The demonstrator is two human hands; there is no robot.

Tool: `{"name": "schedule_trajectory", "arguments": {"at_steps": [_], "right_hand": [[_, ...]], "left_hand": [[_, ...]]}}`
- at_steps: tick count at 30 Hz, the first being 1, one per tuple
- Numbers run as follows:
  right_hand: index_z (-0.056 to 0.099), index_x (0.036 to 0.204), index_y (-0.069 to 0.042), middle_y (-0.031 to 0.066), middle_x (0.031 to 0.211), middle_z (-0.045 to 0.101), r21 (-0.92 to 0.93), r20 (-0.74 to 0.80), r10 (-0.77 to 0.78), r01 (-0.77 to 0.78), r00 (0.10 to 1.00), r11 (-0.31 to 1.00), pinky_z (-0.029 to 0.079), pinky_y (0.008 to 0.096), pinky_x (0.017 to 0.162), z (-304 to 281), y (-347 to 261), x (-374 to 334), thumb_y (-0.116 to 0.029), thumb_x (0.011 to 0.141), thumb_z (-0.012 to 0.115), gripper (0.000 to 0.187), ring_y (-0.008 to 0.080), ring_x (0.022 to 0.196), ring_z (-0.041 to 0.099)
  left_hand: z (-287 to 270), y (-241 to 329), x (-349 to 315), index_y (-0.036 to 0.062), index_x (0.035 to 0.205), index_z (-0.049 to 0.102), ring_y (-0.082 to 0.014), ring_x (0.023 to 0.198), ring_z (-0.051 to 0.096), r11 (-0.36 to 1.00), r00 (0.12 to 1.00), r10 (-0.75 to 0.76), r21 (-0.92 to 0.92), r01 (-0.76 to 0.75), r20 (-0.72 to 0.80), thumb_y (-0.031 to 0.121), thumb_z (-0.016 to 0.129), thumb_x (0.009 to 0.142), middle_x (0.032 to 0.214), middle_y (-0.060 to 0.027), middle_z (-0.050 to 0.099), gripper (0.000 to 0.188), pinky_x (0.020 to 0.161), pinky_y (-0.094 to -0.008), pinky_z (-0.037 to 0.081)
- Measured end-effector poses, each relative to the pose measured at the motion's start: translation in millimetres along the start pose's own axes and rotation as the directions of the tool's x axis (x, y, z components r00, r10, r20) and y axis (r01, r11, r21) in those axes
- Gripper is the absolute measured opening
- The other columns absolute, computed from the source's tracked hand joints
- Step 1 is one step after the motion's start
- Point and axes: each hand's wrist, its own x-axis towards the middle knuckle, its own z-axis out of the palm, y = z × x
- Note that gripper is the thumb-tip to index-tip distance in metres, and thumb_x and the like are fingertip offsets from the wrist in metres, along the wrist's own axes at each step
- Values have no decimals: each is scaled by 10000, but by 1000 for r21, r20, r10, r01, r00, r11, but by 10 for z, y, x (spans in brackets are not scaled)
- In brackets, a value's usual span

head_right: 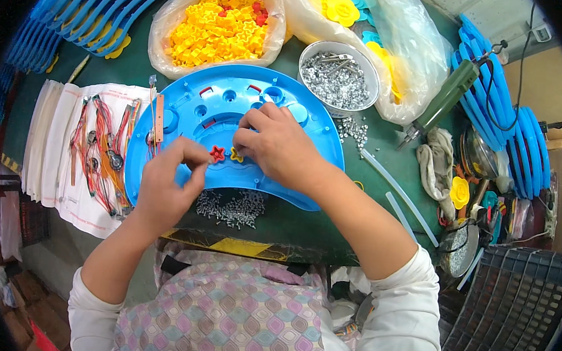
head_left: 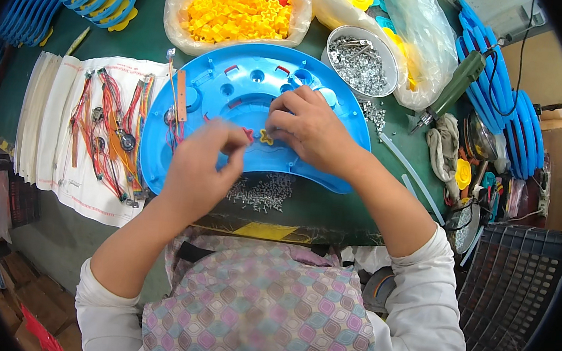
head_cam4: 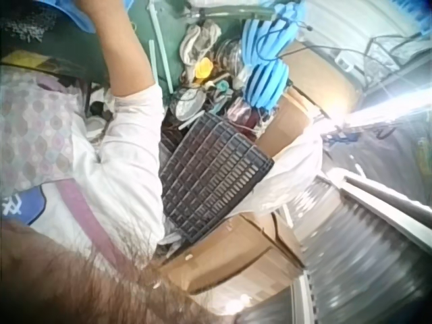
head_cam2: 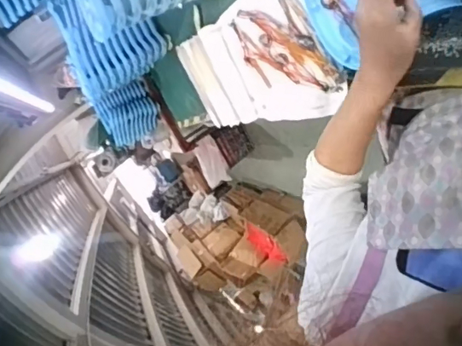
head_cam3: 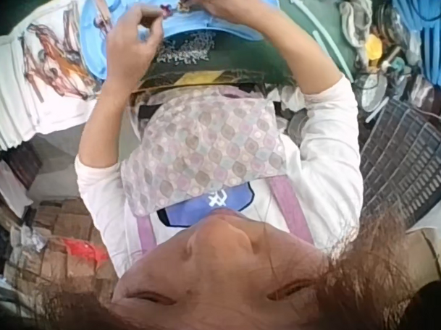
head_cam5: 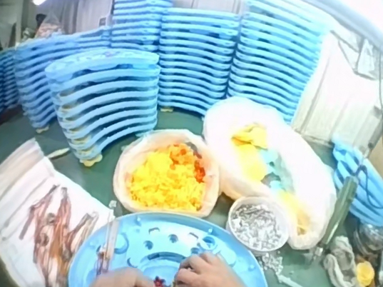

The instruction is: The person assembles small electronic components on a blue plastic tray, using a soldering iron to join wires to star-shaped pieces. They repeatedly pick up components, position them, solder connections, and place finished units aside.

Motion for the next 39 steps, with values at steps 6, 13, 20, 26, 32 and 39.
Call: {"name": "schedule_trajectory", "arguments": {"at_steps": [6,13,20,26,32,39], "right_hand": [[686,949,-145,76,1096,596,-78,81,-3,9,997,997,457,422,881,-32,-26,42,-98,851,701,110,294,1060,546],[715,899,-75,130,1040,620,-83,227,90,-73,970,994,491,428,842,-154,-128,252,-129,839,697,83,313,1037,567],[701,820,-73,92,997,602,-37,236,171,-167,956,985,483,408,870,-170,-162,267,-121,823,722,53,289,996,536],[715,832,-76,85,1005,613,37,222,190,-203,956,979,485,395,877,-156,-121,235,-118,807,732,51,283,989,535],[700,798,-72,88,960,603,21,223,172,-181,959,983,489,397,864,-161,-138,268,-127,793,742,69,284,970,539],[709,934,-68,97,1006,618,27,96,173,-176,980,984,502,421,827,-104,-132,190,-143,771,777,192,292,1029,571]], "left_hand": [[95,-170,92,21,978,708,-275,760,634,999,999,-41,-26,42,22,1,665,868,895,-108,676,120,725,-370,499],[64,-137,94,16,1005,718,-250,809,684,984,989,-132,-114,138,61,39,703,893,937,-107,721,116,755,-343,531],[-11,-204,221,0,1014,715,-236,771,722,930,958,-239,-247,273,158,65,717,912,916,-134,751,121,720,-315,546],[-100,-150,336,9,1008,708,-229,876,689,967,993,20,252,-49,116,19,726,886,929,-94,733,123,782,-343,540],[-107,-233,342,32,1011,714,-287,922,658,959,988,56,269,-93,142,24,752,844,964,-94,718,171,819,-381,522],[-87,-234,360,65,939,703,-295,865,633,946,978,149,266,-185,148,78,768,811,908,-80,695,143,781,-408,510]]}}
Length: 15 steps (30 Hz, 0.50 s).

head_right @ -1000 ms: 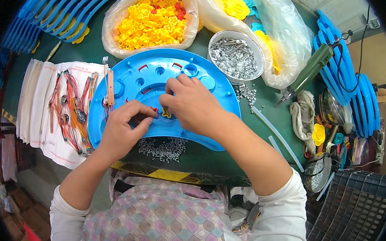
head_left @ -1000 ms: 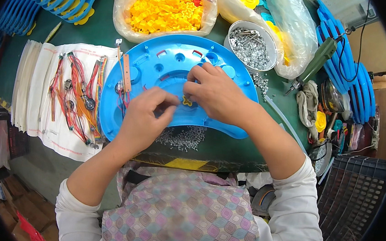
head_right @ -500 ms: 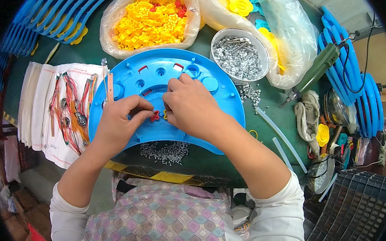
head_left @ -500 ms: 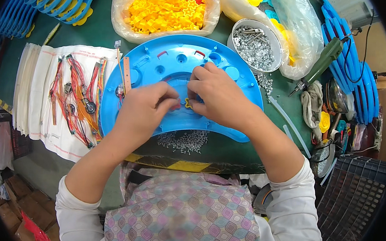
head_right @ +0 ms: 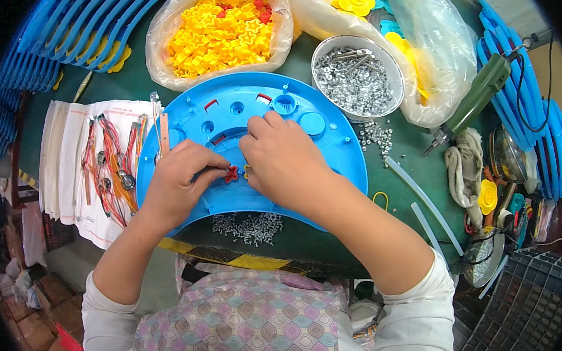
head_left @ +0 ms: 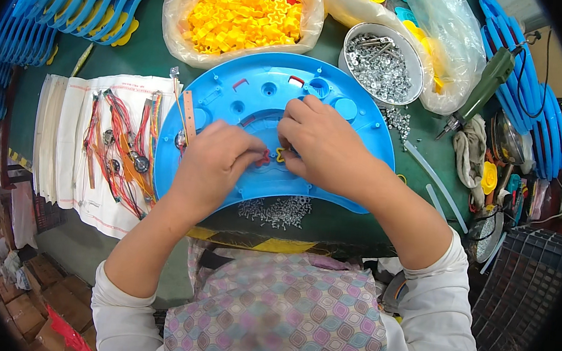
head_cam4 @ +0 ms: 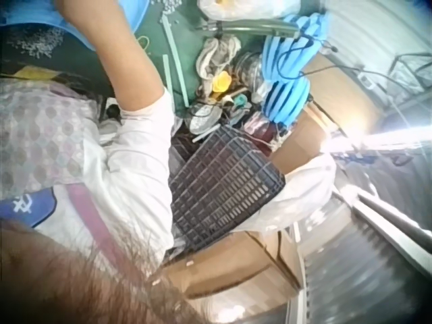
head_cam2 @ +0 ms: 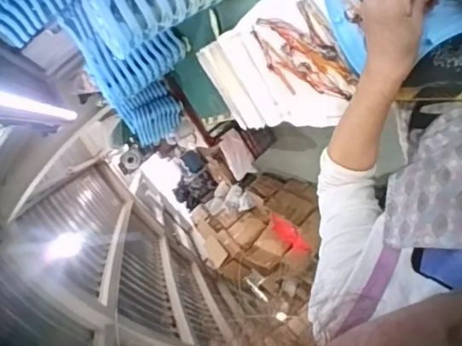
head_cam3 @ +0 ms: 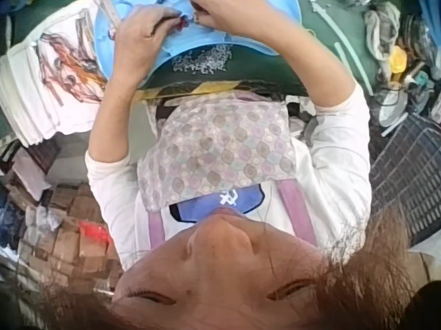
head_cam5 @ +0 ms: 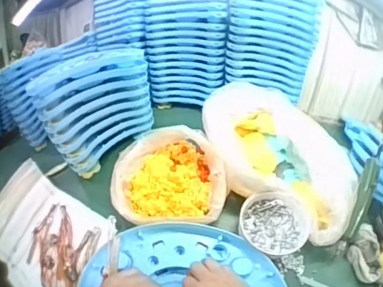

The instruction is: The person assembles small electronic components on a blue plastic tray, using a soldering iron to join wires to star-shaped pieces. They repeatedly pick up components, position them, solder connections, and place finished units aside.

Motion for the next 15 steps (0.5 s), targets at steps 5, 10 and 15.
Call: {"name": "schedule_trajectory", "arguments": {"at_steps": [5,10,15], "right_hand": [[668,1109,-65,113,1095,648,296,-486,301,-170,821,940,524,342,869,-452,94,-362,-79,787,816,355,234,1009,640],[559,1305,35,121,1193,632,308,-927,364,-368,93,877,497,305,913,-881,1272,-1149,-200,976,718,434,180,1034,619],[531,1329,58,145,1214,629,524,-822,569,-375,10,765,466,319,991,-867,1875,-1392,-326,1016,672,515,195,1098,601]], "left_hand": [[-2,2,-21,99,896,705,-278,906,608,984,996,65,168,-52,-68,88,787,781,922,-43,669,142,822,-408,498],[-19,31,19,87,914,698,-308,1079,526,985,998,5,170,-15,59,68,771,794,1068,-65,606,142,954,-433,425],[-108,37,96,71,919,692,-318,1104,509,982,981,-40,188,5,188,62,749,814,1110,-84,590,120,981,-436,415]]}}
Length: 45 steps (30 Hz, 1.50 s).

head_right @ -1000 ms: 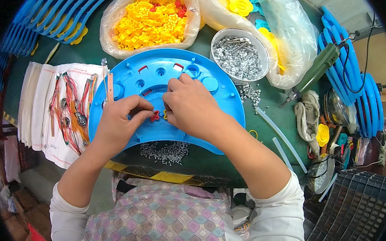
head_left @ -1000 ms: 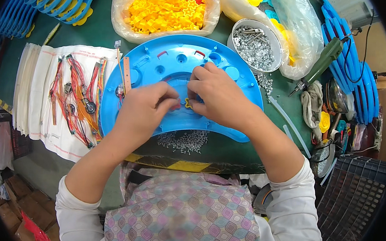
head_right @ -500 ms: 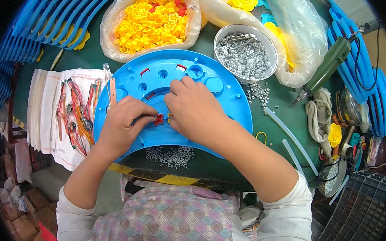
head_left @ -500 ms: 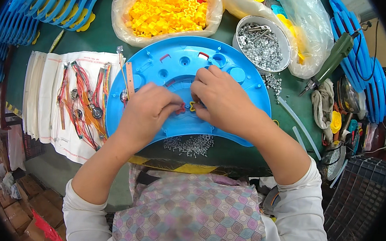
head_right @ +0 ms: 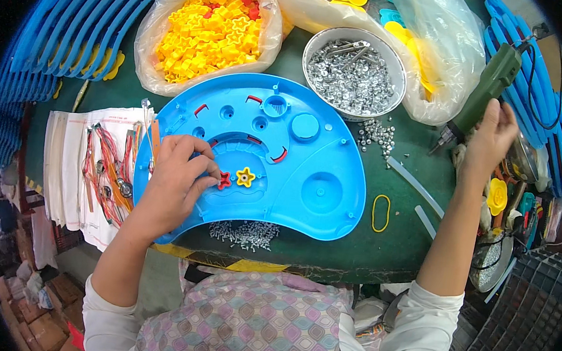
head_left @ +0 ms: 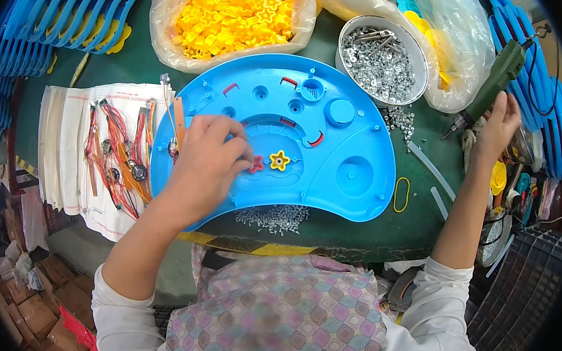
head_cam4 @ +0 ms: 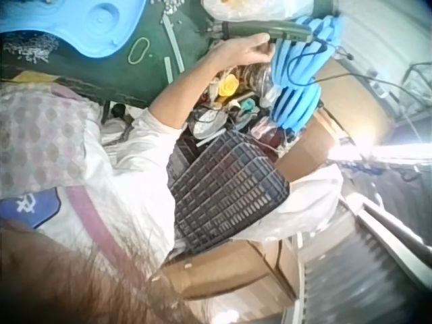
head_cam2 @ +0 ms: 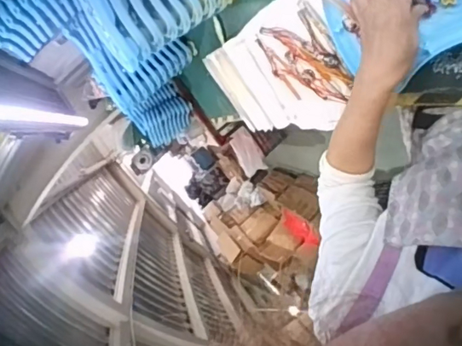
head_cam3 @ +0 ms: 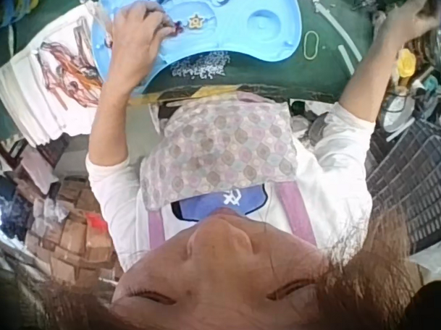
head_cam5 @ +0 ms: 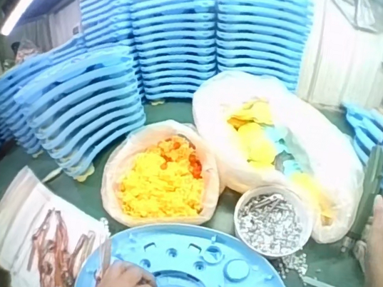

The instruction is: The person assembles small electronic components on a blue plastic tray, using a soldering iron to join wires to star-shaped pieces. They repeatedly pick up components, position them, solder connections, and place finished units aside.

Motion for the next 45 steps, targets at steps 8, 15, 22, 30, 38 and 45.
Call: {"name": "schedule_trajectory", "arguments": {"at_steps": [8,15,22,30,38,45], "right_hand": [[535,1370,39,115,1088,708,82,137,-62,51,989,995,513,256,857,97,-89,15,-372,1031,642,543,140,950,655],[545,1269,8,150,999,643,655,412,-118,-204,903,727,514,287,737,-200,-1150,-324,-453,975,598,550,169,820,611],[497,1314,16,114,960,617,700,704,-159,-639,692,318,530,340,778,5,-1600,-1408,-620,859,610,791,192,836,615],[479,1313,20,100,871,641,481,848,-79,-697,525,531,562,358,742,-204,-1596,-2025,-803,724,617,1022,206,779,650],[466,1321,11,94,815,661,339,898,-24,-654,440,677,583,377,727,-277,-1666,-2246,-936,625,630,1187,220,746,677],[455,1342,-11,111,844,669,629,772,-296,-612,562,480,575,394,752,-258,-1575,-2208,-922,630,656,1173,247,770,676]], "left_hand": [[-21,73,63,50,887,687,-326,1064,510,999,1000,-19,28,19,-3,64,757,803,1082,-95,588,111,939,-431,443],[4,107,61,51,850,697,-325,1049,519,996,999,-54,65,54,-7,80,775,786,1067,-100,590,104,931,-428,451],[-6,125,138,68,801,731,-320,1010,551,989,993,-116,95,116,0,129,809,773,1036,-93,631,103,911,-427,481],[-27,263,-65,42,966,660,-336,978,579,996,983,30,-79,-45,-183,66,753,810,952,-114,604,183,878,-447,485],[664,714,-756,34,1012,654,-283,763,636,943,990,34,-325,-77,-138,71,757,820,894,-101,563,220,633,-396,527],[770,702,-712,50,981,690,-276,740,644,894,991,-61,-448,0,-122,76,786,835,916,-86,584,176,640,-373,536]]}}
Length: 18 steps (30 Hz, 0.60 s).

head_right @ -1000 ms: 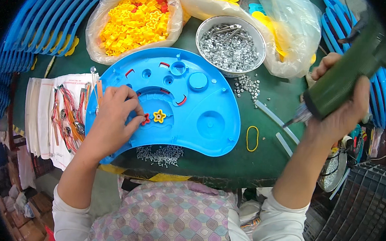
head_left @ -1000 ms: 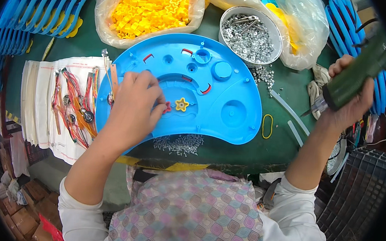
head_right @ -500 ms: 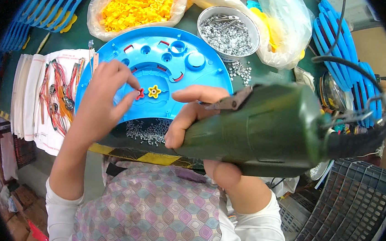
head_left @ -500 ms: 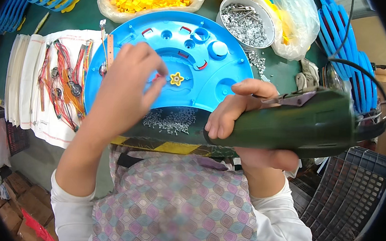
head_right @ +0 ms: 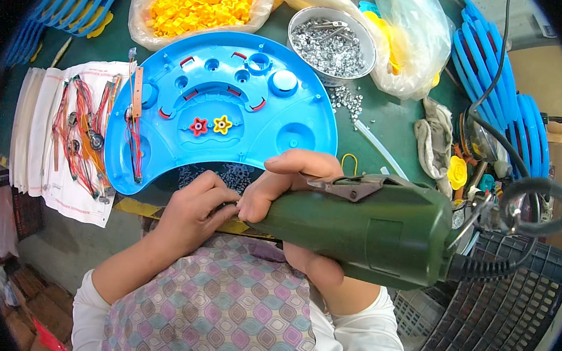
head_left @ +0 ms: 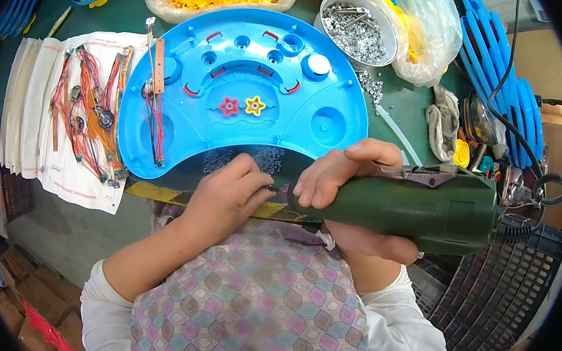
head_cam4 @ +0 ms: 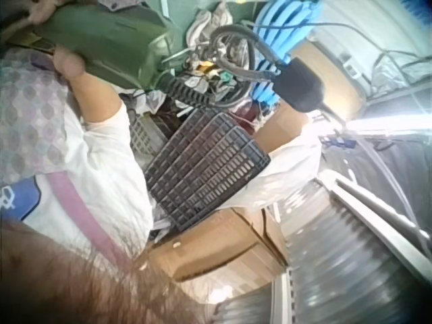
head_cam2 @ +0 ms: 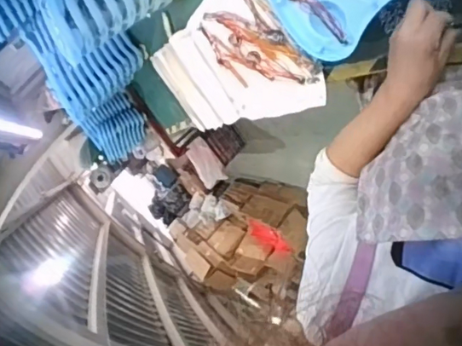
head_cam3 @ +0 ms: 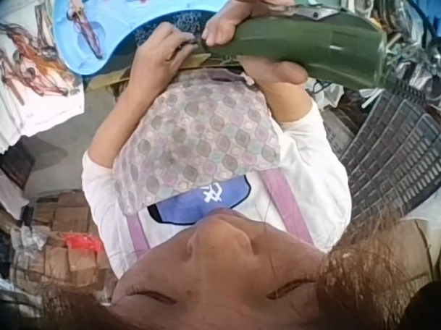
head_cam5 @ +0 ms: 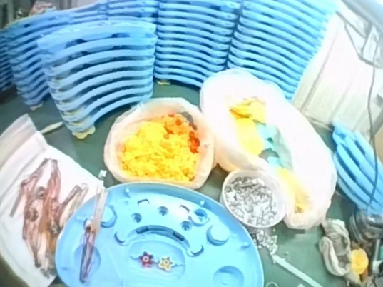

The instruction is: The person assembles small electronic components on a blue plastic tray, using a soldering iron to join wires to star-shaped pieces. They repeatedly pick up components, position them, solder connections, and place finished units aside.

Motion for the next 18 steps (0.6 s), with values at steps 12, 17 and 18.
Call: {"name": "schedule_trajectory", "arguments": {"at_steps": [12,17,18], "right_hand": [[456,1339,-15,117,880,652,66,23,-8,6,1000,998,551,422,817,202,-128,140,-843,659,735,1108,261,823,665],[435,1331,-22,86,792,636,13,14,-80,79,997,997,570,372,687,281,-35,275,-914,692,630,1115,228,688,645],[439,1329,-21,87,794,638,15,6,-82,81,997,997,571,370,687,299,-23,284,-905,711,630,1095,227,687,648]], "left_hand": [[-215,134,-62,10,976,710,-268,751,631,999,993,45,35,-41,-112,16,769,832,922,-109,598,156,653,-362,526],[-316,149,-67,28,996,718,-230,727,626,1000,987,-4,25,8,-161,1,766,826,936,-95,589,179,640,-338,525],[-334,137,-71,30,996,717,-230,727,625,999,987,-7,36,13,-163,2,769,825,940,-93,587,181,640,-337,525]]}}
